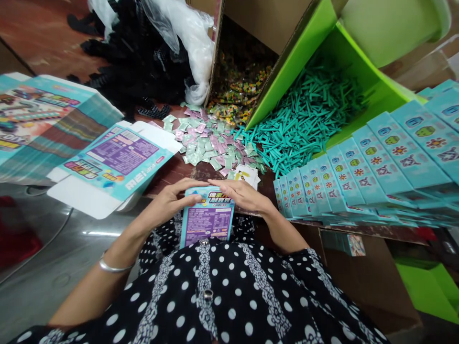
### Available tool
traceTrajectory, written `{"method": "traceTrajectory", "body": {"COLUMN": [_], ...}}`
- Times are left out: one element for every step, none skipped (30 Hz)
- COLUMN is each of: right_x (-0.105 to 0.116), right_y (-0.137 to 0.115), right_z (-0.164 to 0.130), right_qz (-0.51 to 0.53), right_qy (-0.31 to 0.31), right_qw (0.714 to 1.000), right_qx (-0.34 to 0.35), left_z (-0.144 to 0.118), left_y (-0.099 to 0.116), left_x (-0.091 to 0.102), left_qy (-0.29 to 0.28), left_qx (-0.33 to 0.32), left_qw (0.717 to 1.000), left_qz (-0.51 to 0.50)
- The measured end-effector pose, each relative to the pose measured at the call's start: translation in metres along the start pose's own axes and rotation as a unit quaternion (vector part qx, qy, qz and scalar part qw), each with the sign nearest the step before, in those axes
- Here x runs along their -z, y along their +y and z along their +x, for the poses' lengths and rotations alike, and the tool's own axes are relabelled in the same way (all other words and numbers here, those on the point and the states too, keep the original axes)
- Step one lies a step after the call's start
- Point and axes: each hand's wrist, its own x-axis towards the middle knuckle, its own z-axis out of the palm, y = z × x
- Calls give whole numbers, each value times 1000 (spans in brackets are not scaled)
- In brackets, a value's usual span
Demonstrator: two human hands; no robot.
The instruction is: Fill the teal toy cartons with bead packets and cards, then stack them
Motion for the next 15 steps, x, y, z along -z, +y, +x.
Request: {"method": "traceTrajectory", "body": {"right_x": [-4,-8,-13,-17,-20,-22,-22,-19,-14,-5,5,16,28,38,46], "right_y": [-3,-6,-9,-12,-15,-18,-21,-25,-30,-36,-44,-55,-67,-81,-95], "right_z": [-5,-10,-14,-18,-22,-25,-29,-32,-35,-39,-43,-48,-53,-58,-63], "right_qz": [-24,-49,-73,-94,-114,-130,-142,-149,-151,-150,-149,-153,-166,-193,-231], "right_qy": [3,5,10,18,30,45,59,68,69,62,53,51,61,81,102], "right_qw": [1000,999,997,995,993,990,988,986,986,987,987,985,980,972,959], "right_qx": [4,3,-1,-6,-10,-13,-14,-12,-4,12,34,60,87,111,131], "left_z": [-5,-10,-14,-17,-18,-18,-17,-15,-13,-10,-6,-2,4,11,20], "left_y": [-4,-7,-10,-12,-12,-12,-11,-9,-6,-2,4,10,17,25,34], "left_x": [-1,-3,-7,-11,-15,-20,-23,-26,-27,-25,-22,-17,-11,-4,2], "left_qy": [-4,-2,10,26,46,66,80,87,89,92,94,100,107,107,105], "left_qx": [11,22,30,36,38,38,35,28,17,2,-16,-34,-51,-59,-57], "left_qw": [1000,999,999,998,997,995,994,993,993,994,994,994,993,992,993], "left_qz": [-15,-28,-38,-45,-52,-60,-67,-72,-72,-66,-55,-42,-29,-20,-23]}}
